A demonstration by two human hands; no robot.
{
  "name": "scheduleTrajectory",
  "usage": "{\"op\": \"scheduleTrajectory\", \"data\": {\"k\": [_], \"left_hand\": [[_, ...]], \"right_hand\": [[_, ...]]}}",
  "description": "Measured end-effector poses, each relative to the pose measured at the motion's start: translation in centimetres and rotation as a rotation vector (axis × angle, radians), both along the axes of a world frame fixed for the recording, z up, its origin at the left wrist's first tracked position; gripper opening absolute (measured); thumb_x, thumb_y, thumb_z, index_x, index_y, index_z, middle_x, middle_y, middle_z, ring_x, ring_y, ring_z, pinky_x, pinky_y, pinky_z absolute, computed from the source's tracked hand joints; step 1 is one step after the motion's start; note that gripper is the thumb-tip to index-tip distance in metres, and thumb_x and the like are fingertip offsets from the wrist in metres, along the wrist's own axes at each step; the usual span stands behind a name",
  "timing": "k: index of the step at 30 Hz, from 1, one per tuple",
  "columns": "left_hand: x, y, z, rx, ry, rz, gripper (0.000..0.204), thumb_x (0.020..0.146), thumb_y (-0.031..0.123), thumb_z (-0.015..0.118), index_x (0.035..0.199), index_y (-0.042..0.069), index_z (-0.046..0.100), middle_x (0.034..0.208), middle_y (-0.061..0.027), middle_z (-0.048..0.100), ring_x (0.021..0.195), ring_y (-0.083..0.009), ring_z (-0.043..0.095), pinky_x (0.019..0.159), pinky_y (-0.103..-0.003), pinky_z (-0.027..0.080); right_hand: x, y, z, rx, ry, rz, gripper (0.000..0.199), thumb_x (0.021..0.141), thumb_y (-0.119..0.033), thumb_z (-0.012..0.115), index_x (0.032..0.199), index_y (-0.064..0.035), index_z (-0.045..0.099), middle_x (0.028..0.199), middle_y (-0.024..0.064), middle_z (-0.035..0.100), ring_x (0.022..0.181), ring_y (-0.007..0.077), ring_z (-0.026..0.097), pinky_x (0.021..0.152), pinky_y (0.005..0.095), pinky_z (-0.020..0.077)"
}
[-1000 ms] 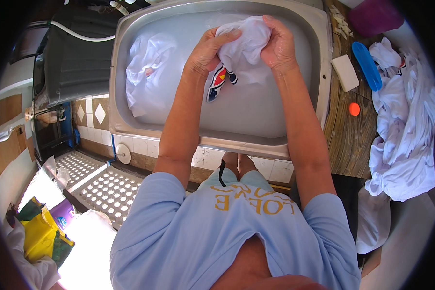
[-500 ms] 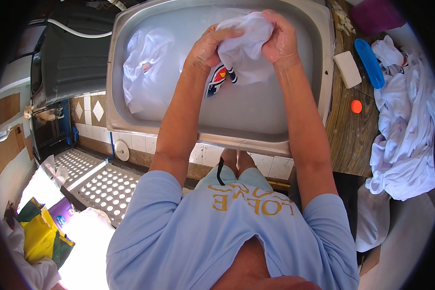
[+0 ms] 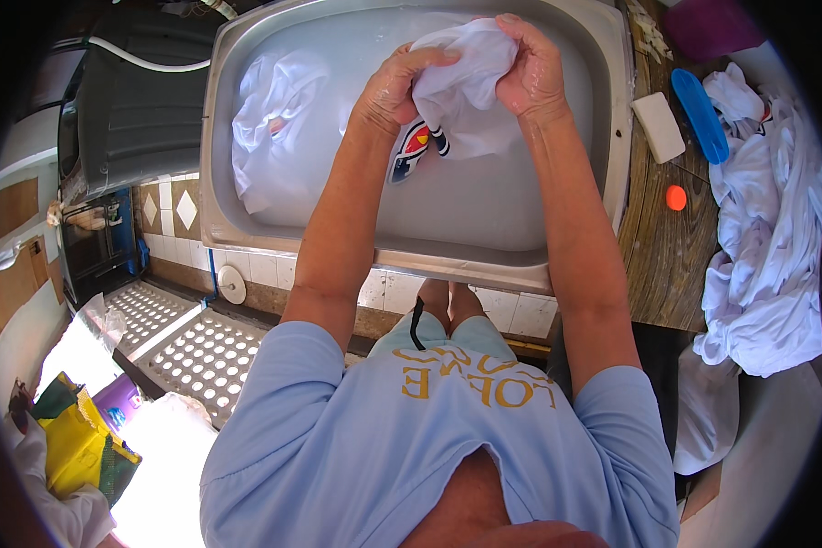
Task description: The person washes a white shirt by hand in a sink, using a bar of soap and a brush to scrub specific spots before rinsing it in the soapy water.
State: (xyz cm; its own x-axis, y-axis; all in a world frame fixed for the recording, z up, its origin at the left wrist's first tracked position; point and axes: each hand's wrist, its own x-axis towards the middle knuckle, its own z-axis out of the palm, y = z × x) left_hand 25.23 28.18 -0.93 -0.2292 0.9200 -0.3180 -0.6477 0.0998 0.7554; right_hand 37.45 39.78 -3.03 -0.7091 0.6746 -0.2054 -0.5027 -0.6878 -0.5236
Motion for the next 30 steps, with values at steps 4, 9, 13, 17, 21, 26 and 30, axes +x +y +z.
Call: {"op": "scheduleTrajectory", "data": {"k": [4, 9, 13, 17, 21, 26, 30], "left_hand": [[0.0, 0.1, 0.0, 0.02, -0.045, -0.009, 0.039, 0.07, 0.01, 0.07, 0.106, -0.002, 0.062, 0.096, -0.0107, 0.065, 0.085, -0.0211, 0.062, 0.075, -0.034, 0.051], [1.1, 0.0, 0.5, 0.061, 0.168, 0.045, 0.033, 0.07, 0.005, 0.074, 0.101, 0.0, 0.064, 0.093, -0.0071, 0.067, 0.083, -0.0156, 0.064, 0.071, -0.029, 0.052], [1.0, 0.4, -0.1, 0.097, 0.256, 0.111, 0.023, 0.075, 0.002, 0.071, 0.097, 0.002, 0.065, 0.09, -0.0054, 0.067, 0.082, -0.0128, 0.063, 0.07, -0.028, 0.052], [1.1, 0.9, -1.5, 0.246, 0.501, 0.337, 0.016, 0.078, 0.001, 0.067, 0.093, 0.003, 0.065, 0.086, -0.0024, 0.065, 0.079, -0.0087, 0.058, 0.07, -0.025, 0.049], [1.4, 0.9, -2.5, 0.275, 0.766, 0.516, 0.017, 0.076, -0.005, 0.06, 0.091, 0.002, 0.063, 0.084, -0.001, 0.062, 0.077, -0.0075, 0.054, 0.07, -0.023, 0.046], [3.6, 1.3, -1.9, 0.45, 0.643, 0.493, 0.012, 0.081, 0.004, 0.064, 0.092, 0.004, 0.06, 0.083, 0.0008, 0.058, 0.074, -0.0076, 0.052, 0.064, -0.021, 0.044], [3.7, 1.0, -1.7, 0.381, 0.462, 0.462, 0.017, 0.084, 0.015, 0.067, 0.093, 0.004, 0.059, 0.082, 0.0012, 0.058, 0.071, -0.0061, 0.05, 0.061, -0.02, 0.043]], "right_hand": [[-0.1, -0.2, 0.2, -0.002, -0.006, -0.024, 0.019, 0.079, -0.014, 0.062, 0.091, 0.0011, 0.061, 0.094, 0.0137, 0.063, 0.092, 0.0251, 0.057, 0.089, 0.0371, 0.0442], [0.1, 0.0, 0.3, 0.038, 0.021, 0.011, 0.015, 0.078, -0.012, 0.061, 0.087, -0.0005, 0.059, 0.096, 0.0141, 0.063, 0.093, 0.024, 0.057, 0.09, 0.0365, 0.043], [0.4, -0.2, 1.1, 0.204, 0.047, 0.094, 0.011, 0.078, -0.011, 0.061, 0.082, -0.002, 0.057, 0.096, 0.0117, 0.063, 0.092, 0.0193, 0.056, 0.089, 0.0338, 0.0412], [0.5, -1.8, 2.7, 0.83, -0.135, -0.015, 0.009, 0.075, -0.005, 0.065, 0.073, -0.0029, 0.056, 0.093, 0.0064, 0.061, 0.079, 0.0164, 0.055, 0.076, 0.028, 0.0433], [1.4, -4.2, 4.4, 1.396, -0.331, -0.189, 0.013, 0.068, 0.001, 0.07, 0.069, -0.0029, 0.057, 0.09, 0.0044, 0.057, 0.069, 0.0155, 0.054, 0.065, 0.0261, 0.0455], [2.9, -6.9, 4.1, 1.581, -0.509, -0.442, 0.024, 0.062, -0.002, 0.077, 0.065, -0.0042, 0.053, 0.093, 0.0051, 0.055, 0.067, 0.0157, 0.054, 0.059, 0.0265, 0.0467], [3.2, -7.2, 3.8, 1.623, -0.555, -0.517, 0.026, 0.061, -0.003, 0.079, 0.064, -0.0051, 0.053, 0.092, 0.0043, 0.055, 0.066, 0.016, 0.054, 0.056, 0.0275, 0.047]]}}
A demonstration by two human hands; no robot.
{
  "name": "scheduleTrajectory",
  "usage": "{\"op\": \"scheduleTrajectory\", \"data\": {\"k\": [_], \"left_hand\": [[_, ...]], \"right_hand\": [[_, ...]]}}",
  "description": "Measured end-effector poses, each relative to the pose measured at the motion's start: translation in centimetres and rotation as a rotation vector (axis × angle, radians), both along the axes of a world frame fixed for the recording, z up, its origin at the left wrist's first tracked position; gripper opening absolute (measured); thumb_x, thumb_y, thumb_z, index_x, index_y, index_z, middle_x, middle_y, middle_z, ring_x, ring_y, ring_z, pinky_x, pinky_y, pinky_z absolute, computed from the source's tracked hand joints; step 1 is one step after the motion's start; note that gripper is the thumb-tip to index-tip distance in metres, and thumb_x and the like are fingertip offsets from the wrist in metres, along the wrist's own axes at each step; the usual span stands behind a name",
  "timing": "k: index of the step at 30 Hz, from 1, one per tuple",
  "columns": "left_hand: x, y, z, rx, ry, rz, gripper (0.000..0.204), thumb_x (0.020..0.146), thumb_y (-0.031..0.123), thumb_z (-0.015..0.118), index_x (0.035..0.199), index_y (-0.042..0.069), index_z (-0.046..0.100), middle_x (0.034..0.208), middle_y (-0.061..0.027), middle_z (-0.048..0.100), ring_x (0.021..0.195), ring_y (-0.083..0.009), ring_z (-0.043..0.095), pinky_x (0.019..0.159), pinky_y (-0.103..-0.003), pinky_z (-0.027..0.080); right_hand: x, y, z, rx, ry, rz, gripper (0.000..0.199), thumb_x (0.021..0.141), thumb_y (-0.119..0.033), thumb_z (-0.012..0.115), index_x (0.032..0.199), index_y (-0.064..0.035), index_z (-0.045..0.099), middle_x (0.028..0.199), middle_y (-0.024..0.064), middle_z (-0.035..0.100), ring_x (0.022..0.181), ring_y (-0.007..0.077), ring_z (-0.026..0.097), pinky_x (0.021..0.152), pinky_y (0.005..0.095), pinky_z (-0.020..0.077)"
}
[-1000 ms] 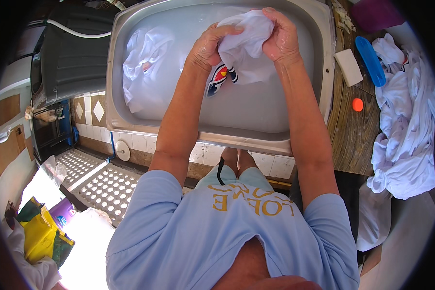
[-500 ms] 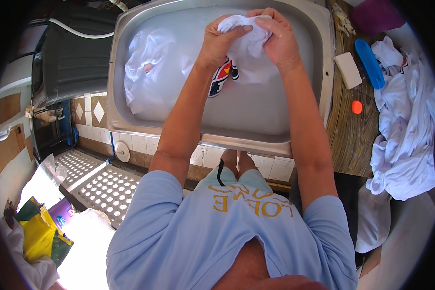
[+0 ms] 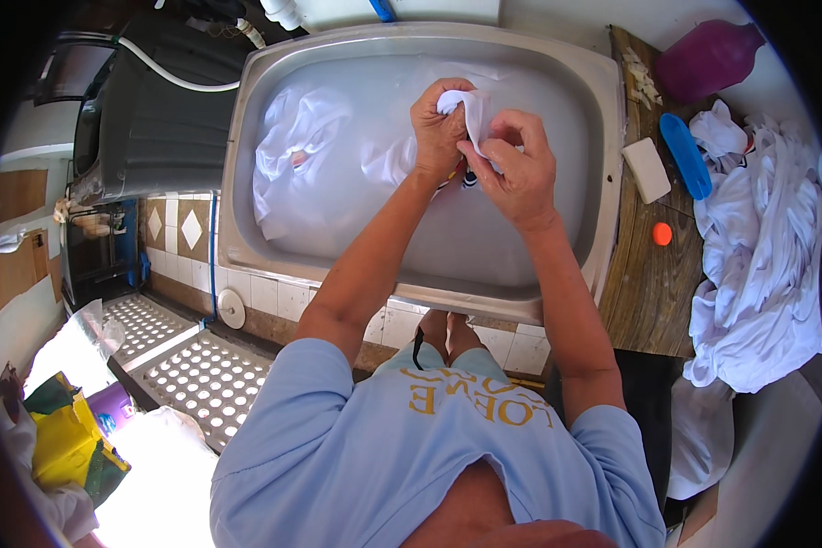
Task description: The person washes a white shirt by hand in a sink, using a bar of soap and a brush to scrub specific spots before rinsing it in the soapy water.
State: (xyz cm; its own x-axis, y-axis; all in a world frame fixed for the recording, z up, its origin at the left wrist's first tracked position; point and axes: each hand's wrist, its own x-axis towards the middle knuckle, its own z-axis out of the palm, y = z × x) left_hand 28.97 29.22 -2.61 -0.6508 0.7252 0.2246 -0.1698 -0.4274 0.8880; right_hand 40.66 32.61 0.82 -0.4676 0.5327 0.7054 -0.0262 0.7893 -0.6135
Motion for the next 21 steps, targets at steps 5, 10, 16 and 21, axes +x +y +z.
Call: {"op": "scheduleTrajectory", "data": {"k": [5, 10, 16, 21], "left_hand": [[0.0, -0.1, -0.8, -0.05, -0.06, -0.078, 0.017, 0.079, 0.008, 0.067, 0.093, 0.005, 0.06, 0.081, 0.0018, 0.058, 0.072, -0.0059, 0.053, 0.062, -0.021, 0.046], [0.0, -0.2, -1.4, 0.013, -0.152, -0.187, 0.021, 0.078, 0.01, 0.07, 0.096, 0.006, 0.059, 0.083, 0.0015, 0.058, 0.072, -0.0068, 0.054, 0.063, -0.023, 0.048], [0.7, -0.2, -0.8, -0.009, -0.186, -0.201, 0.018, 0.081, 0.012, 0.067, 0.095, 0.005, 0.059, 0.082, -0.001, 0.06, 0.07, -0.0083, 0.057, 0.063, -0.024, 0.051], [0.3, 0.0, -0.5, -0.001, -0.175, -0.207, 0.016, 0.082, 0.006, 0.064, 0.096, 0.004, 0.058, 0.084, -0.0019, 0.06, 0.072, -0.0095, 0.058, 0.063, -0.024, 0.051]], "right_hand": [[-0.1, 0.0, 0.0, 0.057, 0.01, 0.037, 0.025, 0.062, -0.002, 0.078, 0.065, -0.0045, 0.053, 0.091, 0.0044, 0.057, 0.066, 0.0169, 0.055, 0.056, 0.0282, 0.0473], [-0.1, 0.0, 0.1, 0.106, -0.01, 0.031, 0.026, 0.063, 0.0, 0.078, 0.067, -0.0033, 0.052, 0.09, 0.0056, 0.058, 0.07, 0.0191, 0.056, 0.059, 0.0288, 0.0472], [-0.2, -0.1, -0.1, 0.12, -0.023, 0.012, 0.024, 0.064, -0.001, 0.077, 0.069, -0.0053, 0.053, 0.09, 0.0057, 0.06, 0.071, 0.0219, 0.056, 0.06, 0.0314, 0.0471], [-0.1, -0.2, 0.0, 0.062, -0.019, 0.013, 0.022, 0.07, -0.002, 0.074, 0.078, -0.0039, 0.054, 0.081, 0.0072, 0.06, 0.065, 0.0197, 0.056, 0.059, 0.029, 0.0461]]}}
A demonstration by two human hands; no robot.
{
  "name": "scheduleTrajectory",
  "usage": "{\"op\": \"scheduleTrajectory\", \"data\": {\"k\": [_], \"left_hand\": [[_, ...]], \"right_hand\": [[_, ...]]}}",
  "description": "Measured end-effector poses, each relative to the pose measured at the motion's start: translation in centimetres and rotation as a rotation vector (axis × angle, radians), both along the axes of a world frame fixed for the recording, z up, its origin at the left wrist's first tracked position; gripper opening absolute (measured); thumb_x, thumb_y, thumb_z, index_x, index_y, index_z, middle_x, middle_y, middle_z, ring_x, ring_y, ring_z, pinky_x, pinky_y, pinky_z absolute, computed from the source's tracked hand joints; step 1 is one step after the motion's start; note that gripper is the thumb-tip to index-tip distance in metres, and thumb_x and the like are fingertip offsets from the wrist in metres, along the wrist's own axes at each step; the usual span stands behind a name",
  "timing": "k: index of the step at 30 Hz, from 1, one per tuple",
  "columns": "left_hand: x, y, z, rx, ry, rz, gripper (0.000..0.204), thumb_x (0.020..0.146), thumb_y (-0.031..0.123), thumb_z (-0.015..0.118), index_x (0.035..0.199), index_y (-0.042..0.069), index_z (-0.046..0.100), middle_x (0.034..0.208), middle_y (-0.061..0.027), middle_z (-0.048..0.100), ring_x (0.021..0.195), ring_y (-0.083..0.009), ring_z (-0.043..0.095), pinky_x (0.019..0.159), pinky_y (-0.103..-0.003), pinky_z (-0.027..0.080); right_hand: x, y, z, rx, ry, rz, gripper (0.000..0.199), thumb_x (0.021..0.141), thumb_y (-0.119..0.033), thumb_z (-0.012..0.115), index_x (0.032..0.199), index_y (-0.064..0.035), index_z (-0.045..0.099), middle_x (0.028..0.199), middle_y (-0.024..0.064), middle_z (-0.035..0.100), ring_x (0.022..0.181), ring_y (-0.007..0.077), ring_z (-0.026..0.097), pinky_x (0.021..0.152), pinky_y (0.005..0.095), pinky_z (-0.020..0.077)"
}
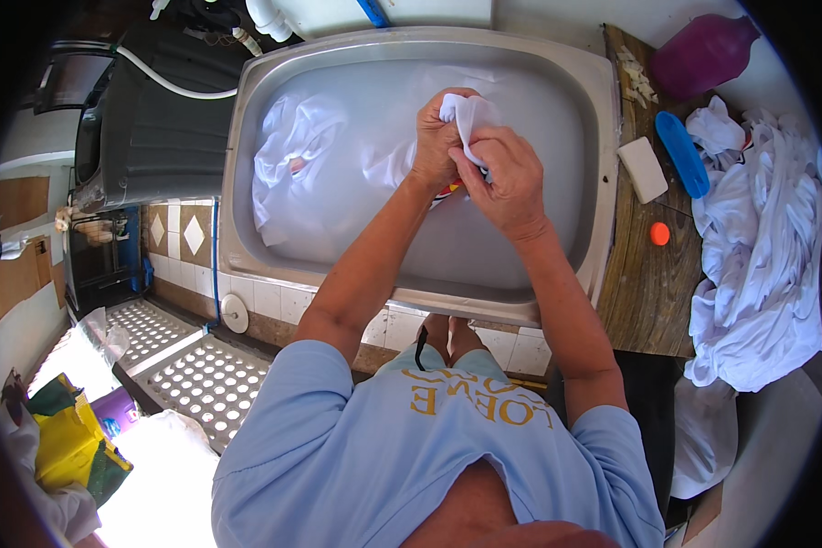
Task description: The person washes a white shirt by hand in a sink, using a bar of soap and a brush to scrub specific spots before rinsing it in the soapy water.
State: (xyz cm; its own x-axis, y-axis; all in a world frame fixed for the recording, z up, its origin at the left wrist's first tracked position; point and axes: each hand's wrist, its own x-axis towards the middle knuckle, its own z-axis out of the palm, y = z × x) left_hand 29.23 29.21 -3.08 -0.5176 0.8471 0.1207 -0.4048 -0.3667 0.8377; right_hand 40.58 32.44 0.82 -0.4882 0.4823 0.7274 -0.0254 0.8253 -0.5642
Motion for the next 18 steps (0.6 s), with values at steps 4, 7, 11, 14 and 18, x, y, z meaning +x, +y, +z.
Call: {"op": "scheduleTrajectory", "data": {"k": [4, 7, 11, 14, 18], "left_hand": [[0.3, 0.2, 1.7, -0.011, 0.037, 0.05, 0.017, 0.08, -0.004, 0.059, 0.096, 0.004, 0.056, 0.09, -0.0033, 0.06, 0.078, -0.0093, 0.057, 0.068, -0.024, 0.049], [0.2, 0.2, 1.4, -0.005, 0.129, 0.056, 0.021, 0.079, -0.009, 0.054, 0.095, 0.005, 0.054, 0.094, -0.0037, 0.058, 0.082, -0.0087, 0.055, 0.072, -0.024, 0.048], [0.2, 0.1, 1.1, 0.023, 0.171, 0.032, 0.023, 0.077, -0.011, 0.048, 0.094, 0.005, 0.051, 0.095, -0.0035, 0.056, 0.083, -0.0084, 0.052, 0.074, -0.023, 0.046], [0.4, -0.1, 1.4, -0.019, 0.192, 0.019, 0.022, 0.078, -0.01, 0.048, 0.094, 0.006, 0.049, 0.095, -0.0035, 0.056, 0.083, -0.0084, 0.052, 0.074, -0.023, 0.046], [0.5, 0.0, 1.2, -0.058, 0.154, -0.035, 0.022, 0.078, -0.008, 0.049, 0.095, 0.007, 0.048, 0.095, -0.0034, 0.056, 0.085, -0.0087, 0.052, 0.075, -0.024, 0.046]], "right_hand": [[0.6, -0.8, 0.3, -0.524, 0.066, 0.083, 0.017, 0.084, -0.006, 0.065, 0.092, -0.0013, 0.05, 0.074, 0.0057, 0.059, 0.061, 0.0089, 0.053, 0.058, 0.0226, 0.0434], [0.2, 0.0, -0.7, -0.67, 0.21, 0.01, 0.02, 0.089, -0.015, 0.06, 0.097, -0.0029, 0.047, 0.06, 0.0038, 0.055, 0.052, 0.006, 0.047, 0.048, 0.023, 0.0368], [0.2, 0.5, -0.4, -0.782, 0.183, -0.01, 0.02, 0.09, -0.015, 0.059, 0.098, -0.0021, 0.046, 0.053, 0.0018, 0.053, 0.051, 0.0034, 0.044, 0.046, 0.021, 0.0332], [0.3, 0.5, 0.4, -0.836, 0.13, -0.014, 0.019, 0.089, -0.013, 0.061, 0.097, -0.0018, 0.048, 0.053, -0.0001, 0.052, 0.052, 0.002, 0.044, 0.045, 0.0198, 0.0318], [0.2, 1.0, -0.3, -0.806, 0.126, -0.02, 0.016, 0.087, -0.011, 0.063, 0.093, -0.0013, 0.052, 0.055, -0.0005, 0.053, 0.052, 0.0015, 0.044, 0.046, 0.0192, 0.0329]]}}
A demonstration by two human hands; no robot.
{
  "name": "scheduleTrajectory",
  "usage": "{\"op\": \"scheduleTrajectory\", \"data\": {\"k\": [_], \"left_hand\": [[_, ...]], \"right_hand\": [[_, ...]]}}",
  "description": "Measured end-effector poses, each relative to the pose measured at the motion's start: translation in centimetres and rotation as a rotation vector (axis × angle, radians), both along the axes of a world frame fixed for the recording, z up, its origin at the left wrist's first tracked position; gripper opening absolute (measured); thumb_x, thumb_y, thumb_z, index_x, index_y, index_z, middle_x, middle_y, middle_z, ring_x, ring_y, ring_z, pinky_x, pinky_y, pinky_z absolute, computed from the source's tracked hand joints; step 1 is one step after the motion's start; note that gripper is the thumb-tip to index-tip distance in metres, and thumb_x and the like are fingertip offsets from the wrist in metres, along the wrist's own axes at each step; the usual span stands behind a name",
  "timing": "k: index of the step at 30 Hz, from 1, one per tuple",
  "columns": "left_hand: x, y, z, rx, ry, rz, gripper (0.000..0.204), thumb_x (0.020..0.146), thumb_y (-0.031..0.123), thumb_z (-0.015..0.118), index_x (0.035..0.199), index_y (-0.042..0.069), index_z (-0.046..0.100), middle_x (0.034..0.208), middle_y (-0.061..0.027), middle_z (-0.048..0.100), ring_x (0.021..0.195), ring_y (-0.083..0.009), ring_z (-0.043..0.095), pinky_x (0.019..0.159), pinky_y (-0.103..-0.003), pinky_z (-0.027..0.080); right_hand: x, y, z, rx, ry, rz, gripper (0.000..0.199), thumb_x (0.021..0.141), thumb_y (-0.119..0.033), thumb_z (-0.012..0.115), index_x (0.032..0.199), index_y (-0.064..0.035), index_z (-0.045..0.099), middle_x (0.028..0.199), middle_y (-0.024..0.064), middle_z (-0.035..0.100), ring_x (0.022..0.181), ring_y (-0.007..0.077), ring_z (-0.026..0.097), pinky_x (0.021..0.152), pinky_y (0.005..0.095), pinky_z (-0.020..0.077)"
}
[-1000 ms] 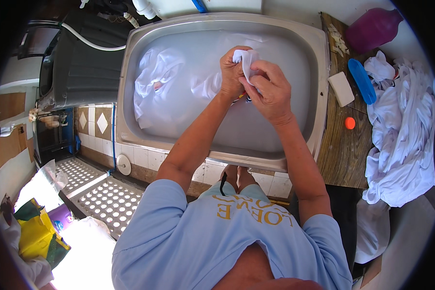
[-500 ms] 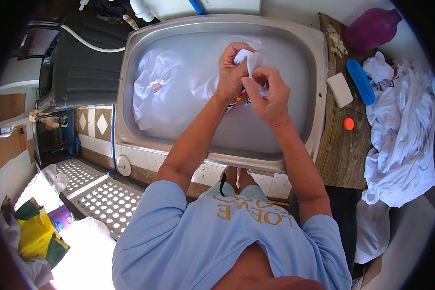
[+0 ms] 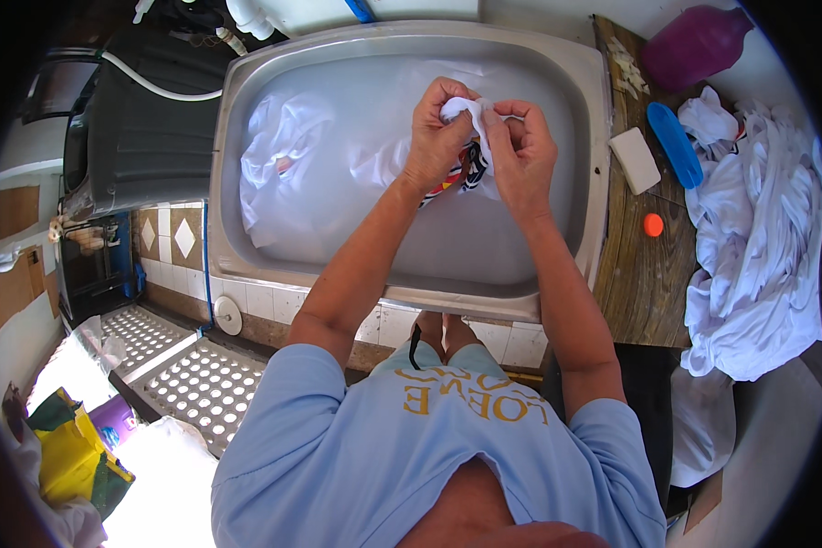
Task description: The person washes a white shirt by hand in a sink, using a bar of soap and a brush to scrub specific spots before rinsing it in the soapy water.
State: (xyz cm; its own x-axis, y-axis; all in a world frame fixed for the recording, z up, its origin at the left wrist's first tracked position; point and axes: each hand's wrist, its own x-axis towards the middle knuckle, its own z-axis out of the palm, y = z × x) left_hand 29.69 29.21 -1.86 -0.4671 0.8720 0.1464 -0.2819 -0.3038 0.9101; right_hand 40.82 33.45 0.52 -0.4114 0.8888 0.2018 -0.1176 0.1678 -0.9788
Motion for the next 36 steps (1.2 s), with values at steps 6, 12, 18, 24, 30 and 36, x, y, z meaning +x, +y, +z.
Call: {"op": "scheduleTrajectory", "data": {"k": [6, 12, 18, 24, 30, 36], "left_hand": [[-0.9, -0.1, 0.4, -0.087, -0.239, -0.13, 0.018, 0.084, -0.004, 0.052, 0.094, 0.011, 0.049, 0.102, -0.0049, 0.056, 0.086, -0.0147, 0.056, 0.074, -0.028, 0.051], [-1.5, -0.1, -0.7, -0.066, -0.294, -0.162, 0.02, 0.08, -0.009, 0.054, 0.086, 0.011, 0.051, 0.099, -0.0043, 0.055, 0.086, -0.0154, 0.057, 0.074, -0.029, 0.051], [-2.4, 0.0, -0.8, -0.013, -0.212, -0.215, 0.025, 0.078, -0.013, 0.054, 0.085, 0.01, 0.051, 0.096, -0.0044, 0.055, 0.087, -0.0148, 0.057, 0.074, -0.029, 0.052], [-2.1, 0.1, -1.1, -0.002, -0.206, -0.165, 0.024, 0.079, -0.014, 0.054, 0.086, 0.009, 0.051, 0.097, -0.0067, 0.057, 0.088, -0.0158, 0.058, 0.076, -0.028, 0.053], [-2.0, 0.1, -1.2, 0.018, -0.229, -0.158, 0.021, 0.081, -0.011, 0.056, 0.087, 0.009, 0.051, 0.097, -0.0069, 0.058, 0.087, -0.0162, 0.059, 0.075, -0.029, 0.053], [-1.4, 0.2, -0.9, -0.012, -0.281, -0.176, 0.016, 0.083, -0.005, 0.06, 0.088, 0.009, 0.052, 0.093, -0.0039, 0.061, 0.084, -0.0129, 0.059, 0.073, -0.027, 0.052]], "right_hand": [[0.1, 0.3, -0.1, 0.002, -0.001, -0.022, 0.012, 0.086, -0.009, 0.063, 0.09, -0.0003, 0.056, 0.064, 0.0008, 0.057, 0.055, 0.0025, 0.049, 0.049, 0.0197, 0.0393], [0.4, 0.5, -0.4, 0.065, -0.115, 0.001, 0.009, 0.086, -0.008, 0.061, 0.088, -0.0007, 0.056, 0.068, 0.0021, 0.059, 0.059, 0.0053, 0.051, 0.054, 0.0211, 0.0427], [0.7, 1.2, -1.1, 0.134, -0.083, -0.031, 0.007, 0.088, -0.007, 0.057, 0.089, -0.0006, 0.055, 0.072, 0.0054, 0.058, 0.063, 0.01, 0.052, 0.059, 0.0247, 0.0441], [0.7, 1.2, -0.9, 0.147, -0.082, -0.019, 0.007, 0.089, -0.007, 0.056, 0.091, -0.0006, 0.054, 0.072, 0.0064, 0.057, 0.063, 0.0114, 0.052, 0.059, 0.0257, 0.0445], [0.7, 0.7, 0.0, 0.157, -0.03, 0.033, 0.012, 0.088, -0.005, 0.057, 0.099, -0.0031, 0.053, 0.067, 0.0047, 0.055, 0.059, 0.0085, 0.05, 0.054, 0.0229, 0.0425], [0.8, 0.5, 0.2, 0.264, -0.069, 0.043, 0.019, 0.083, -0.002, 0.06, 0.1, -0.0053, 0.053, 0.064, 0.0027, 0.054, 0.051, 0.0077, 0.048, 0.048, 0.0227, 0.0404]]}}
